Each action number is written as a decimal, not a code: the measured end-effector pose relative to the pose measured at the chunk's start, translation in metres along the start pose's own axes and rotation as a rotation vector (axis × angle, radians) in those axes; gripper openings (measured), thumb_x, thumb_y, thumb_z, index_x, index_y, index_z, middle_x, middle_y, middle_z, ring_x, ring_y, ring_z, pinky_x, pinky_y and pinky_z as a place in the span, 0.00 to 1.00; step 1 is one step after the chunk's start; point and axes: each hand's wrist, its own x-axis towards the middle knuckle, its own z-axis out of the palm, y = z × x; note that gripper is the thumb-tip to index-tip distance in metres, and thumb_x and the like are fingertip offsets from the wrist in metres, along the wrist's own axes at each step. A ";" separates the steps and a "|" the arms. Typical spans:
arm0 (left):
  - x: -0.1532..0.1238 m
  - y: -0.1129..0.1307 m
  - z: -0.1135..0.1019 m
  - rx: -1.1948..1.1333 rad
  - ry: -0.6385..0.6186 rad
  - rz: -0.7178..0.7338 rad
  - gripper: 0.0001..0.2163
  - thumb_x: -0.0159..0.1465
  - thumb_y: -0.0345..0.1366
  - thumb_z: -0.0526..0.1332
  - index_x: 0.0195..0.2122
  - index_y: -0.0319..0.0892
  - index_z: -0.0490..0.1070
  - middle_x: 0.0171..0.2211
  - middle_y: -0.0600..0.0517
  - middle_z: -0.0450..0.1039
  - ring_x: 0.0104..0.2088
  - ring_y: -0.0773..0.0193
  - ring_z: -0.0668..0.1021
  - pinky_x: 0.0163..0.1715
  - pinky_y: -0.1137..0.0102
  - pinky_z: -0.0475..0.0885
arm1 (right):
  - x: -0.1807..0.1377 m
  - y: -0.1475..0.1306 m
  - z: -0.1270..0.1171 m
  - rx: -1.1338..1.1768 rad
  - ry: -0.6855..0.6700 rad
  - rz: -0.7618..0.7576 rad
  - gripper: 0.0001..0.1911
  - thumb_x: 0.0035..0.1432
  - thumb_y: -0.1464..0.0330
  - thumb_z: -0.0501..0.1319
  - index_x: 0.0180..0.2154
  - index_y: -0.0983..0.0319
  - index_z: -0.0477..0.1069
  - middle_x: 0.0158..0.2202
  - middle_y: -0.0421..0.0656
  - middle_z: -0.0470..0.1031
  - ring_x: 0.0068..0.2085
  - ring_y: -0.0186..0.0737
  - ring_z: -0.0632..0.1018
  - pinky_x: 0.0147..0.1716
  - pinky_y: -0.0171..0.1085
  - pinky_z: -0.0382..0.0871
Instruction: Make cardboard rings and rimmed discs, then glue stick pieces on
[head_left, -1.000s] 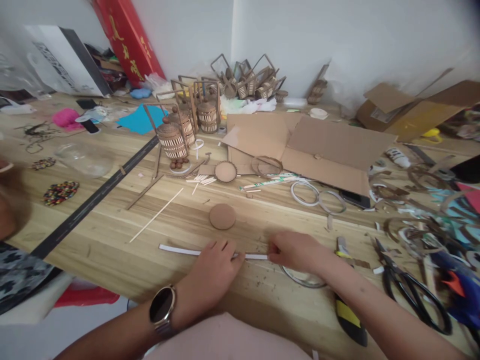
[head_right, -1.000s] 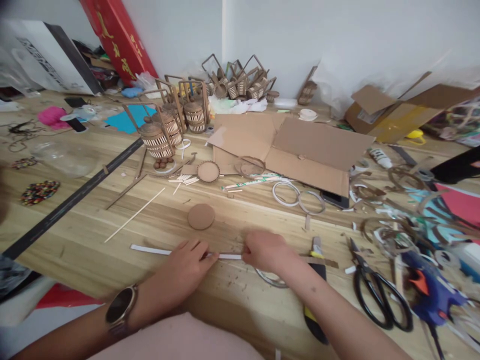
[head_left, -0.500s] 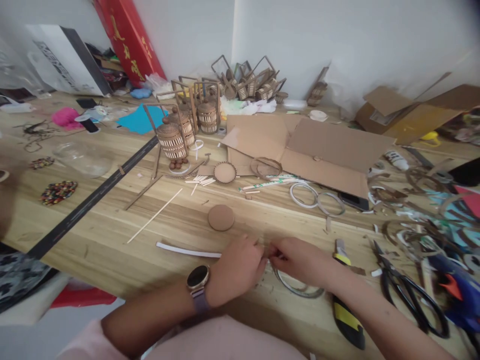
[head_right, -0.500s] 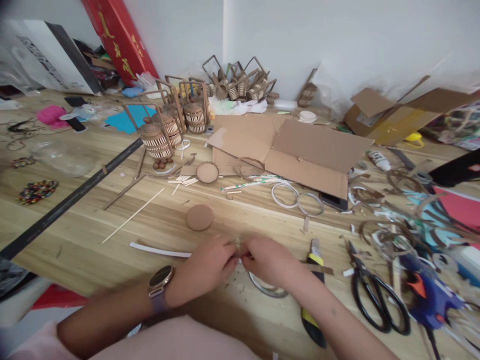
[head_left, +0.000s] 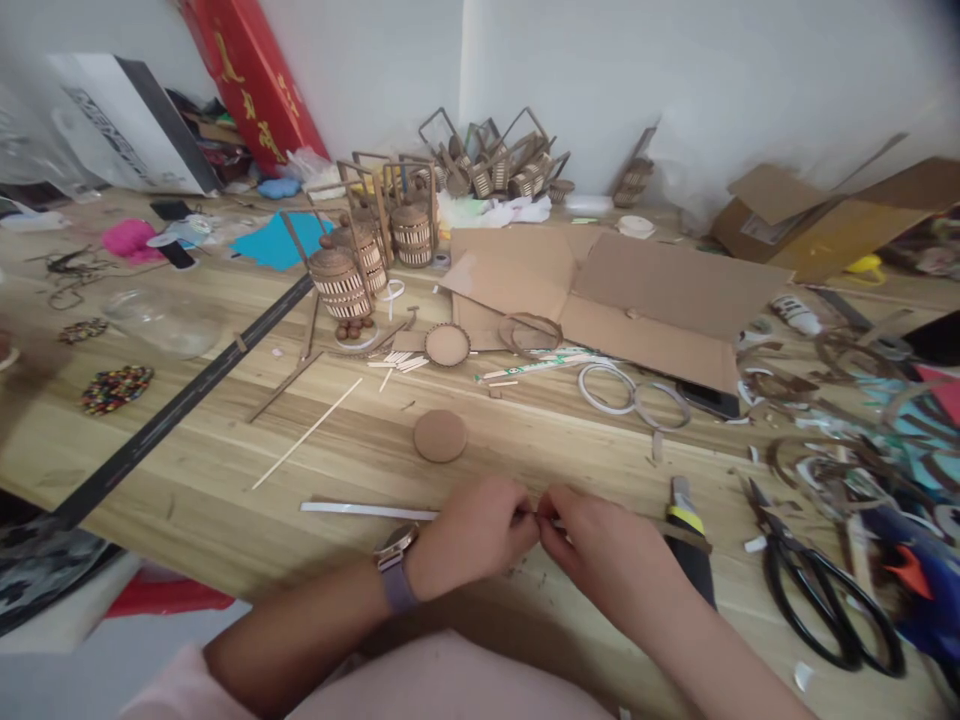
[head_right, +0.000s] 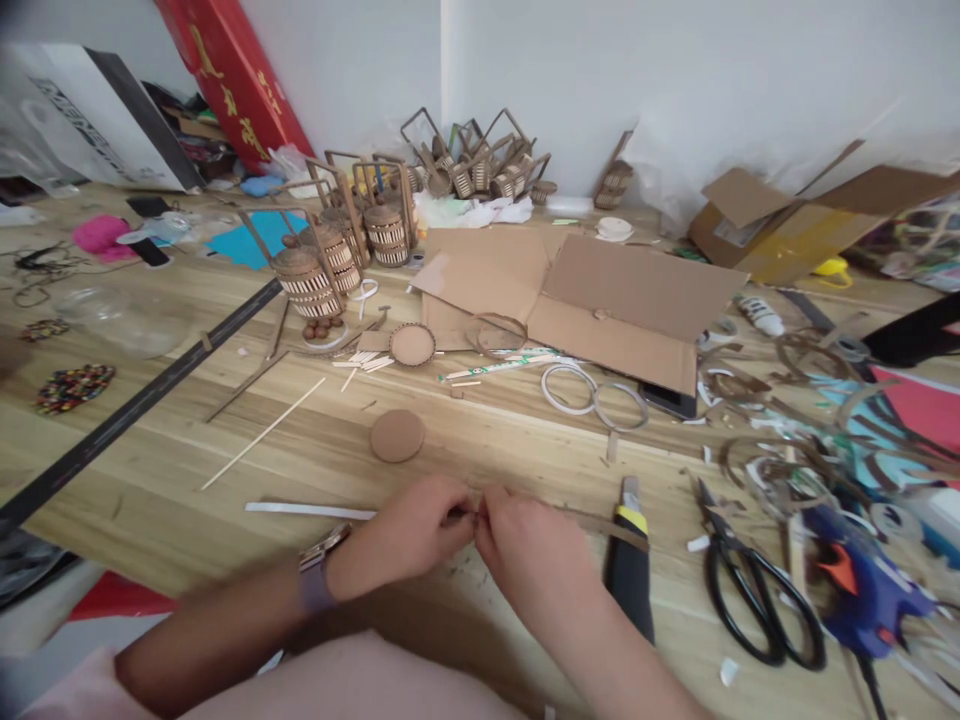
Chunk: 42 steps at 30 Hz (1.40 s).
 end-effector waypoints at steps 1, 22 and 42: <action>0.001 0.000 0.000 -0.004 0.019 0.003 0.08 0.56 0.31 0.57 0.20 0.41 0.68 0.20 0.53 0.69 0.23 0.66 0.68 0.23 0.71 0.55 | -0.002 0.001 0.005 -0.011 0.114 -0.033 0.08 0.62 0.68 0.54 0.32 0.60 0.70 0.29 0.42 0.79 0.28 0.42 0.80 0.21 0.34 0.53; 0.005 -0.002 -0.034 -0.196 0.168 -0.028 0.11 0.65 0.36 0.53 0.27 0.41 0.66 0.22 0.58 0.66 0.26 0.67 0.69 0.28 0.72 0.60 | -0.030 0.032 0.044 -0.109 0.595 -0.031 0.16 0.69 0.67 0.48 0.45 0.58 0.73 0.39 0.46 0.77 0.28 0.36 0.78 0.22 0.32 0.65; -0.003 0.004 -0.025 -0.212 0.104 0.061 0.10 0.64 0.37 0.53 0.26 0.42 0.63 0.22 0.59 0.60 0.25 0.68 0.65 0.25 0.73 0.58 | -0.060 0.103 0.050 -0.035 0.615 0.324 0.20 0.67 0.60 0.48 0.44 0.65 0.72 0.40 0.53 0.77 0.41 0.51 0.77 0.43 0.45 0.69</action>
